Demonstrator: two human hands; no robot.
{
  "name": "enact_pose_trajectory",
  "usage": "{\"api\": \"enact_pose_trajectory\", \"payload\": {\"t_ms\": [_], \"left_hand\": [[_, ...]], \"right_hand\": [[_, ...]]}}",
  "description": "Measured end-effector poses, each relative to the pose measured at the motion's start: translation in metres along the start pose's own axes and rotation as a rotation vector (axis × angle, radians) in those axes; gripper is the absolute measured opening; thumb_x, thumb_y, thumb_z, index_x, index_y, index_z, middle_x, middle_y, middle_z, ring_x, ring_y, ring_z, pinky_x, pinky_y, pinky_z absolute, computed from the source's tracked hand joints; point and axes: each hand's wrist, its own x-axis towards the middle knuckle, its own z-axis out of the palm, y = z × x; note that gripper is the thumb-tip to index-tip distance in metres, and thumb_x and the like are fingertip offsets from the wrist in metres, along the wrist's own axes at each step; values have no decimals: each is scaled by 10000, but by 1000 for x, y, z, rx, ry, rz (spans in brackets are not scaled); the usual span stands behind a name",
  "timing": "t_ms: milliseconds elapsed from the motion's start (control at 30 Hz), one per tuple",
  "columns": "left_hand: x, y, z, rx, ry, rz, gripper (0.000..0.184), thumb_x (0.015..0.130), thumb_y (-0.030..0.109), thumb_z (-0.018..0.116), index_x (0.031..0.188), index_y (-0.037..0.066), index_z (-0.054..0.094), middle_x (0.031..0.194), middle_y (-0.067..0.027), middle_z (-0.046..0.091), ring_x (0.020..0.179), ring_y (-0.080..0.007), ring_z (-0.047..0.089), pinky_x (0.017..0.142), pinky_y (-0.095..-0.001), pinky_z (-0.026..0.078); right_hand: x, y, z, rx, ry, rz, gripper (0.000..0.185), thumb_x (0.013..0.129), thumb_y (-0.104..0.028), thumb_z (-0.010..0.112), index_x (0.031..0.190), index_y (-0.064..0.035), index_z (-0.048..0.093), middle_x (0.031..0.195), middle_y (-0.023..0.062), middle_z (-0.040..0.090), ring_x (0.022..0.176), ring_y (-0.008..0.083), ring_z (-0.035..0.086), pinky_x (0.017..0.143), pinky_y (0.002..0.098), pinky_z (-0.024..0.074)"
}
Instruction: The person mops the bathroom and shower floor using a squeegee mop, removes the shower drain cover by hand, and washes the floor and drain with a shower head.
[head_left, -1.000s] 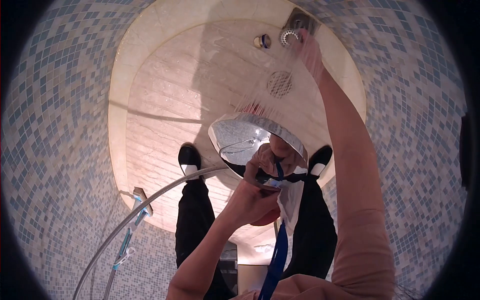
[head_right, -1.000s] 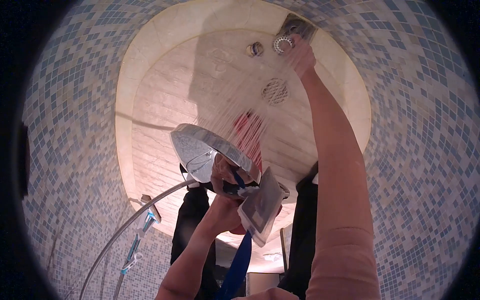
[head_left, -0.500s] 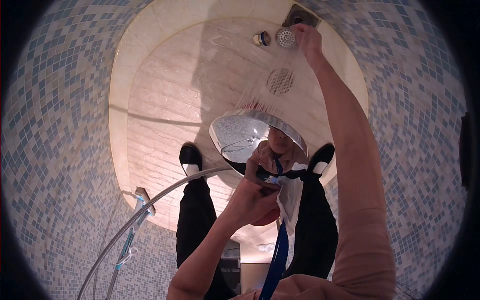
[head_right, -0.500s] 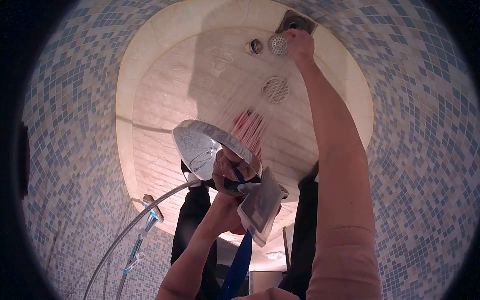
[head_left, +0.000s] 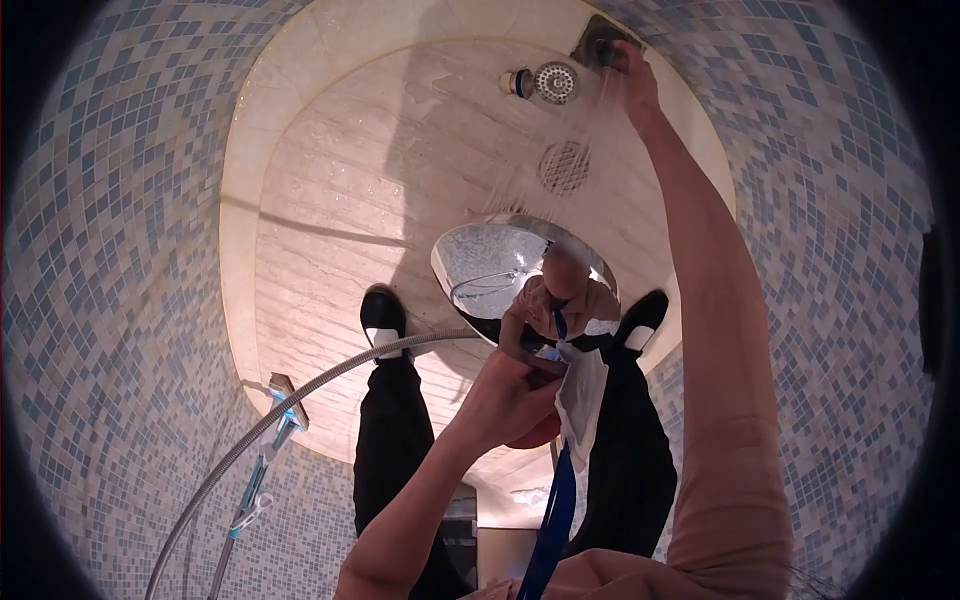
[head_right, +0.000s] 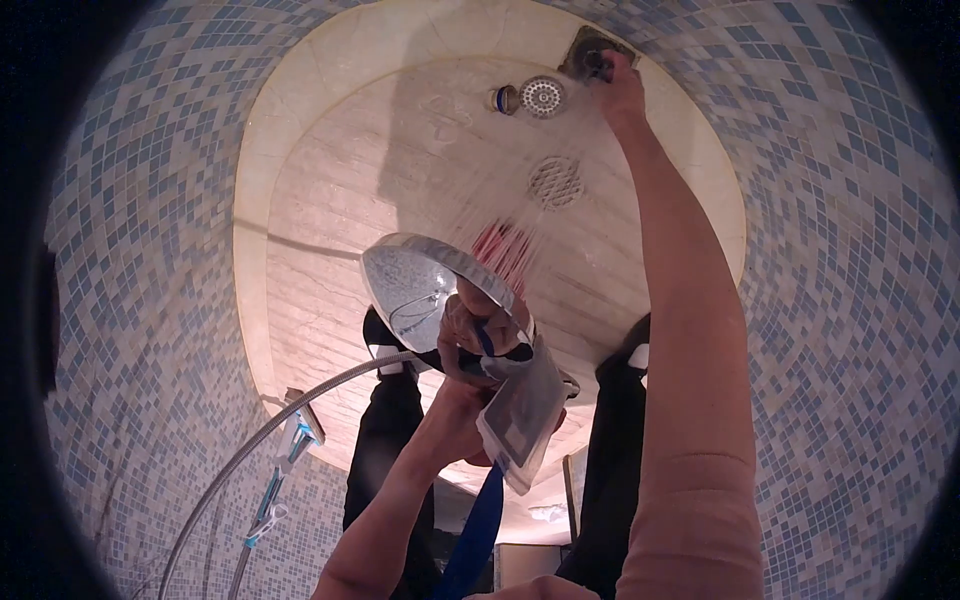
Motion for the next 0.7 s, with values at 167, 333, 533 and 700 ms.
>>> {"api": "enact_pose_trajectory", "payload": {"t_ms": [167,333,533,700], "left_hand": [[0,4,-3,47,-33,-32,203,777,107,643,944,-8,654,997,-174,611,847,-257,639,752,-327,499],[-1,7,-9,2,-99,-178,353,766,109,670,1093,7,584,1007,-120,648,901,-180,630,828,-306,472],[-1,-3,-1,-25,34,-2,173,774,104,639,888,-19,683,817,-181,645,730,-267,654,654,-321,506],[4,-6,3,1,96,127,165,773,107,643,881,-9,691,796,-192,651,730,-296,648,656,-322,494]], "right_hand": [[-23,-18,18,-341,44,-364,480,760,-299,666,1208,-192,528,1128,100,576,874,223,596,789,325,483],[-29,-30,27,-324,170,-403,296,825,-290,633,1063,-116,609,966,42,623,761,129,596,703,261,473],[-10,-40,22,476,73,149,245,804,-273,639,969,-93,658,719,76,649,654,166,604,650,315,484],[-7,-43,40,492,-86,186,183,892,-235,567,931,-65,623,732,5,608,611,113,594,512,259,432]]}}
